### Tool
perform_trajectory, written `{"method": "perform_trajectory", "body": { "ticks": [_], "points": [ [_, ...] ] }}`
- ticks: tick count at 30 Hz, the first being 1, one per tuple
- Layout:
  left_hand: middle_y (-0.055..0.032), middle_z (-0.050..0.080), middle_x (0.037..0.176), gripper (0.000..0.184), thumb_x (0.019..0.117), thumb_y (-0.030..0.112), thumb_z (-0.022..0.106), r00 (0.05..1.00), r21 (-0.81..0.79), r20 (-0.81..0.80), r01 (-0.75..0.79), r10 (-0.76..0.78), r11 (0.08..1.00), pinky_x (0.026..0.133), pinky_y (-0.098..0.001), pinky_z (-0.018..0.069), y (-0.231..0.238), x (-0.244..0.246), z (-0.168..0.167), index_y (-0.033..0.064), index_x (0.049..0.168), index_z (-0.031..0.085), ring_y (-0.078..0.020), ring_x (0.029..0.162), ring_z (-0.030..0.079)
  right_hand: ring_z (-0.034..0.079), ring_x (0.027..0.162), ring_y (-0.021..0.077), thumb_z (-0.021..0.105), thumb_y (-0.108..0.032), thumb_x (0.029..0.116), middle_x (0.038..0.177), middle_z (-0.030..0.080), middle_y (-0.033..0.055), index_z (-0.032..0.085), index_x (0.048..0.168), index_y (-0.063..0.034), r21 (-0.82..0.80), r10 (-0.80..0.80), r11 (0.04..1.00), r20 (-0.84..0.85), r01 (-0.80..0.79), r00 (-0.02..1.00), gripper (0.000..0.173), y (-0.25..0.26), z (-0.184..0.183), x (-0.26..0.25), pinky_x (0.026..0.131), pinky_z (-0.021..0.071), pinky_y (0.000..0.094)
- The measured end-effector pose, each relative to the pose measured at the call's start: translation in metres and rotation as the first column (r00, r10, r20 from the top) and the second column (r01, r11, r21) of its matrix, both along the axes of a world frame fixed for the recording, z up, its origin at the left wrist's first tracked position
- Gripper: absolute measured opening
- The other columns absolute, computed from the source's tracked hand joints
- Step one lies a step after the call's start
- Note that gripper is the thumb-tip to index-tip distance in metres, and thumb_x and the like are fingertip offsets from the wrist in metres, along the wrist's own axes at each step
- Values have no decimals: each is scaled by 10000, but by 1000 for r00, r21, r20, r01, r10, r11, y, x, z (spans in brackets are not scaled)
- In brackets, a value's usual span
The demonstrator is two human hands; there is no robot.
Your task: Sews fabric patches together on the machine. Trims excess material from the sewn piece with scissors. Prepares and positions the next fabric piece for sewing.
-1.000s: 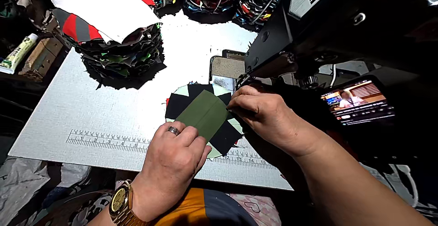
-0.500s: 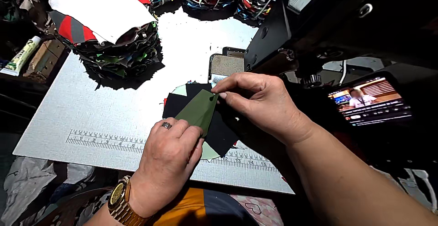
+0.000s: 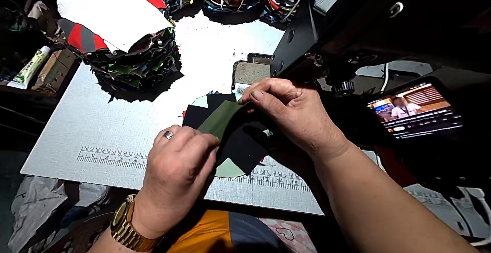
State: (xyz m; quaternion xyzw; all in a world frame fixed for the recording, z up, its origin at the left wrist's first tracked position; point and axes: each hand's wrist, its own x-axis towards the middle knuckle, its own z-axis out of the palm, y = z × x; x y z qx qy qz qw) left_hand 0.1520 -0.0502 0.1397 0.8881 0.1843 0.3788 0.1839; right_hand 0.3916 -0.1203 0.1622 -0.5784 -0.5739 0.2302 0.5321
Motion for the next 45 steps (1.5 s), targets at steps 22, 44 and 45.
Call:
{"method": "perform_trajectory", "body": {
  "ticks": [22, 44, 45],
  "points": [
    [-14, 627, 817, 94, 933, 104, 686, 984, 148, -106, 155, -140, 977, 892, -415, 459, -20, 5, -21, 120, 968, 772, -199, 891, 598, 663, 780, 56, 753, -73, 861, 916, 705, -20, 731, 944, -127, -263, 1, 963, 195, 51, 981, 101, -29, -7, 25, 672, 570, 199],
    [-1, 624, 822, 96, 926, 150, 710, 977, 142, -141, 179, -159, 974, 920, -425, 442, -20, 6, -28, 147, 982, 787, -191, 899, 592, 653, 824, 27, 731, -102, 886, 924, 680, -37, 730, 931, -138, -218, 30, 975, 330, 45, 943, 57, -32, -12, 26, 721, 562, 174],
    [0, 623, 820, 94, 925, 149, 709, 978, 141, -138, 178, -159, 974, 916, -422, 442, -20, 6, -28, 149, 978, 788, -190, 897, 591, 655, 824, 30, 731, -101, 889, 926, 683, -34, 730, 934, -137, -218, 29, 975, 323, 44, 946, 57, -32, -12, 26, 719, 566, 177]
  ]
}}
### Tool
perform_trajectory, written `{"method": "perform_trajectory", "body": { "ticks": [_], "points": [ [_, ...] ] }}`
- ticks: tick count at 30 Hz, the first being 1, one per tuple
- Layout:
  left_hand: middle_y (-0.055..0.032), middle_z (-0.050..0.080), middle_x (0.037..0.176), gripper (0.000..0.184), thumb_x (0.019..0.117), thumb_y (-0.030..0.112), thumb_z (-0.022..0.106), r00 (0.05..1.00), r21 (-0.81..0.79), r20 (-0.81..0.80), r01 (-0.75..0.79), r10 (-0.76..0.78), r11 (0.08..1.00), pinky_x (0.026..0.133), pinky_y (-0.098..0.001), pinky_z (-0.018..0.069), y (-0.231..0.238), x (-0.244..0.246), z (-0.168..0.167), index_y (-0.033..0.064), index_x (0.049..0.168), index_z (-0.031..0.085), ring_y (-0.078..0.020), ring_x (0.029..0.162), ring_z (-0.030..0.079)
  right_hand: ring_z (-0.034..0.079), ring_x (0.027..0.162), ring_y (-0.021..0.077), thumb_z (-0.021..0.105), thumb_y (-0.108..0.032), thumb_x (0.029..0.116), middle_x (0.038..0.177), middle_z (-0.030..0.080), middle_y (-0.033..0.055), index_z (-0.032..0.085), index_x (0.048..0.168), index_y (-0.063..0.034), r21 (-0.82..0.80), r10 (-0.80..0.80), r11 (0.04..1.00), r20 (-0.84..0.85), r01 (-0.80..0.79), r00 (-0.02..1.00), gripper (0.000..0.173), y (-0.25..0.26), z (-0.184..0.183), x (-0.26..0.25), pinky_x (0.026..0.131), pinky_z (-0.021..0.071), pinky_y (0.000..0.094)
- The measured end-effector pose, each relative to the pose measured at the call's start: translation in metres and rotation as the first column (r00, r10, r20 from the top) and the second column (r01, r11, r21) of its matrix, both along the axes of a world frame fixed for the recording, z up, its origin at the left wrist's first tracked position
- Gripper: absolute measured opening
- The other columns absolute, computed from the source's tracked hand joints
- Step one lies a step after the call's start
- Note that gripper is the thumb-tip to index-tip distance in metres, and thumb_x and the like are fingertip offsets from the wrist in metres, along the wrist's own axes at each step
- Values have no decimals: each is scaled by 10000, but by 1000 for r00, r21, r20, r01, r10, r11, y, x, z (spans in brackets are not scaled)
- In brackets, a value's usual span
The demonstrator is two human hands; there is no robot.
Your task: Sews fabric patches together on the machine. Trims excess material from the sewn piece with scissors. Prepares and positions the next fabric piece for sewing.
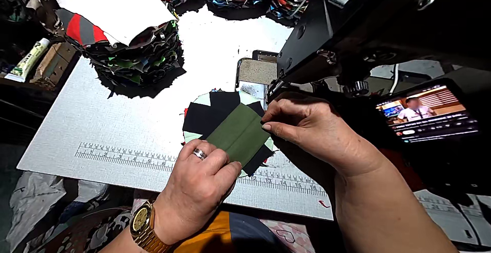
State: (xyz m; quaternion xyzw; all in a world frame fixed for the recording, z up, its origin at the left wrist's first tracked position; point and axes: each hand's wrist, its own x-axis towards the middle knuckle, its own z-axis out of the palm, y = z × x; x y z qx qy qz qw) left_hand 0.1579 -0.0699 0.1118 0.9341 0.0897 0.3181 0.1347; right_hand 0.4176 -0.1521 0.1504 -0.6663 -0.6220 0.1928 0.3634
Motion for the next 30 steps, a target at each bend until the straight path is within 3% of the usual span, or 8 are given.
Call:
{"method": "perform_trajectory", "body": {
  "ticks": [11, 20, 25, 28, 30],
  "points": [
    [1, 619, 816, 93, 940, 153, 698, 1000, 10, 3, -5, 5, 1000, 912, -416, 458, 0, 1, -1, 148, 977, 783, -190, 901, 596, 656, 867, 13, 712, -154, 912, 930, 691, -49, 755, 915, -155, 18, -10, 1000, 98, 8, 995, 43, -1, -1, 3, 765, 557, 175],
    [0, 624, 816, 92, 937, 173, 706, 1000, 26, 15, -14, 14, 1000, 915, -418, 462, -1, 2, -2, 147, 972, 788, -192, 904, 601, 662, 880, 17, 707, -97, 914, 952, 696, -31, 753, 953, -136, 17, -30, 999, 86, 29, 996, 71, -2, 1, -2, 777, 562, 171],
    [7, 633, 827, 142, 965, 249, 688, 1000, 11, 10, -15, 14, 1000, 927, -415, 454, -2, 1, -1, 152, 973, 791, -183, 913, 598, 669, 880, -3, 651, -130, 976, 965, 715, -28, 749, 1025, -128, 64, -82, 995, 165, 72, 983, 110, 0, 1, -12, 774, 558, 157],
    [5, 660, 874, 168, 969, 279, 675, 997, -11, 56, -56, 57, 998, 1012, -448, 428, -3, -1, -1, 162, 981, 794, -174, 960, 613, 670, 888, 50, 607, -167, 1007, 973, 701, 22, 748, 1078, -93, 133, -110, 988, 277, 76, 955, 174, 7, -4, -23, 788, 560, 200],
    [-6, 665, 901, 174, 966, 266, 665, 988, -33, 88, -122, 125, 992, 1037, -479, 411, -3, -2, -1, 160, 999, 799, -183, 989, 614, 629, 825, 106, 607, -181, 1011, 931, 648, 43, 742, 1048, -72, 143, -133, 986, 338, 89, 932, 178, 13, -7, -28, 714, 537, 247]
  ]
}}
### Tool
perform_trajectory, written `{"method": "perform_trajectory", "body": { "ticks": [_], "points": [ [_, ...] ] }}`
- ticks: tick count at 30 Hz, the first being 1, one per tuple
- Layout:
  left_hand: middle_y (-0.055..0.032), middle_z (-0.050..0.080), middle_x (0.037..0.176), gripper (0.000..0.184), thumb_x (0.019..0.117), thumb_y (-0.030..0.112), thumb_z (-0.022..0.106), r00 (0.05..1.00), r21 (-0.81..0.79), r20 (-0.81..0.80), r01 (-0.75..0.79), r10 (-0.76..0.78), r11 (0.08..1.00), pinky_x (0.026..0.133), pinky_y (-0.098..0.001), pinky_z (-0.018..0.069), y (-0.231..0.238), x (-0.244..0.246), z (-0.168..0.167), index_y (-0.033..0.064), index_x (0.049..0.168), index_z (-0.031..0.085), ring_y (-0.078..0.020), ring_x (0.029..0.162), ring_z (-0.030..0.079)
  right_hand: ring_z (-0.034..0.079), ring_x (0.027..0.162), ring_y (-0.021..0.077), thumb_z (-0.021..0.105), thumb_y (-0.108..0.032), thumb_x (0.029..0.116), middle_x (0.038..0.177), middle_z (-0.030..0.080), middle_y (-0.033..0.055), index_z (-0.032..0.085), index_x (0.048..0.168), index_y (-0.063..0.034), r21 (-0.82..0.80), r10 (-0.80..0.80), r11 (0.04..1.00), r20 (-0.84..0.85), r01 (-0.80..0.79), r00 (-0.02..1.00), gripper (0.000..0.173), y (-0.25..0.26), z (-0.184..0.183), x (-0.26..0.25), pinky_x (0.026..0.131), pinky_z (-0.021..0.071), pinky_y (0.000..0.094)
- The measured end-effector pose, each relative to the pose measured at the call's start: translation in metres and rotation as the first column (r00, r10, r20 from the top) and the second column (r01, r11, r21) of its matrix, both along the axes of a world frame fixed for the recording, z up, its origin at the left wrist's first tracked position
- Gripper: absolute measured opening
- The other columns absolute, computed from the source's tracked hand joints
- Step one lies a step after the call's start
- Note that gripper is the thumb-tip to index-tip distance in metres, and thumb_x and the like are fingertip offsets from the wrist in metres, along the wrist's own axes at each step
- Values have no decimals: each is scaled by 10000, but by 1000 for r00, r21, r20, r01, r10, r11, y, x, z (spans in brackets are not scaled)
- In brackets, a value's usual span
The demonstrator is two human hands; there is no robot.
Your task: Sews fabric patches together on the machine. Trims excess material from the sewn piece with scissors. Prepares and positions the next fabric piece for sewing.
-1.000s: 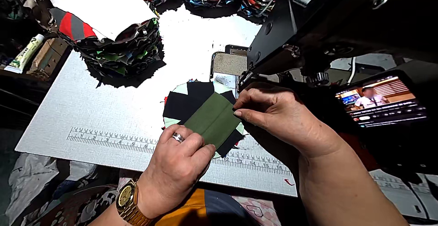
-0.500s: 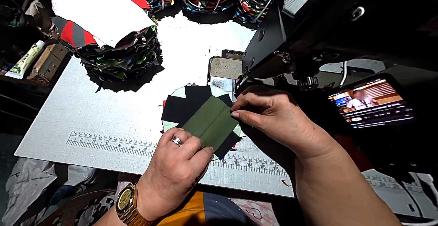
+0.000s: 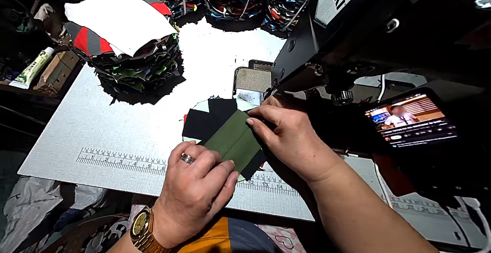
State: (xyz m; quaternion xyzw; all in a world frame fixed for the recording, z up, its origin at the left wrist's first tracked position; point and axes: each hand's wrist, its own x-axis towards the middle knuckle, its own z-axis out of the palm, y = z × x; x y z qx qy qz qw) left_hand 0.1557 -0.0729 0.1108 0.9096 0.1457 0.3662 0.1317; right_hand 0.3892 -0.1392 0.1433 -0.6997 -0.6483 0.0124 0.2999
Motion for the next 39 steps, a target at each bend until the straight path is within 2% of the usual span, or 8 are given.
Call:
{"method": "perform_trajectory", "body": {
  "ticks": [5, 19, 22, 24, 26, 29, 34, 39],
  "points": [
    [-17, 662, 943, 178, 957, 259, 648, 988, -3, -25, -150, 150, 989, 1039, -509, 384, 0, 0, -1, 165, 987, 797, -192, 991, 605, 631, 769, 180, 621, -155, 992, 929, 614, 71, 707, 959, -71, -27, -73, 997, 99, 76, 992, 125, 6, 1, -9, 616, 538, 344],
    [-32, 676, 1061, 235, 961, 303, 634, 982, -15, -117, -148, 146, 989, 1072, -538, 378, 1, 3, 0, 172, 1074, 792, -218, 1086, 605, 626, 745, 199, 590, -142, 1007, 935, 587, 83, 657, 980, -65, -14, -105, 994, 124, 107, 987, 106, 9, -3, -13, 566, 521, 357],
    [-35, 678, 1078, 220, 958, 241, 621, 988, -49, -73, -140, 136, 989, 1086, -559, 373, 2, 1, 0, 167, 1073, 793, -221, 1117, 605, 622, 764, 201, 599, -87, 985, 937, 594, 104, 678, 1002, -32, 108, -36, 994, 124, 22, 992, 98, 7, 1, -13, 588, 526, 333],
    [-40, 685, 1115, 250, 946, 166, 588, 988, -85, -37, -155, 153, 984, 1104, -583, 374, 5, -3, 5, 159, 1098, 786, -236, 1157, 606, 637, 862, 224, 572, -42, 966, 1005, 624, 136, 715, 1069, -3, 197, 88, 974, 137, -114, 987, 180, 7, 4, -12, 680, 547, 333],
    [-54, 682, 1155, 298, 931, 130, 557, 982, -107, -29, -188, 186, 976, 1090, -575, 383, 12, -12, 12, 145, 1139, 770, -249, 1164, 602, 643, 1094, 274, 550, -59, 990, 1165, 666, 168, 728, 1157, -7, 207, 201, 951, 157, -231, 967, 250, 9, 5, -13, 911, 550, 390],
    [-75, 669, 1153, 319, 913, 121, 541, 967, -126, -34, -255, 253, 959, 989, -489, 432, 26, -26, 22, 117, 1140, 765, -249, 1105, 584, 442, 1452, 327, 463, -266, 1073, 1463, 575, 145, 686, 1322, -88, 96, 305, 942, 156, -321, 940, 378, 15, 3, -16, 1205, 360, 496],
    [-47, 649, 1155, 301, 943, 164, 546, 955, -149, -42, -295, 292, 944, 939, -448, 445, 25, -34, 20, 132, 1153, 760, -224, 1112, 564, 164, 1581, 316, 318, -567, 1059, 1680, 302, 79, 484, 1550, -245, -193, 386, 916, 187, -351, 903, 610, 22, -7, -23, 1268, 154, 562],
    [-135, 672, 1234, 303, 976, 225, 552, 982, -165, -76, -183, 172, 969, 1053, -549, 443, 20, -35, 14, 119, 1181, 749, -307, 1237, 587, 245, 1557, 302, 414, -573, 1028, 1642, 379, 67, 515, 1521, -298, -242, 343, 924, 178, -297, 922, 574, 20, -7, -35, 1254, 184, 587]
  ]
}}
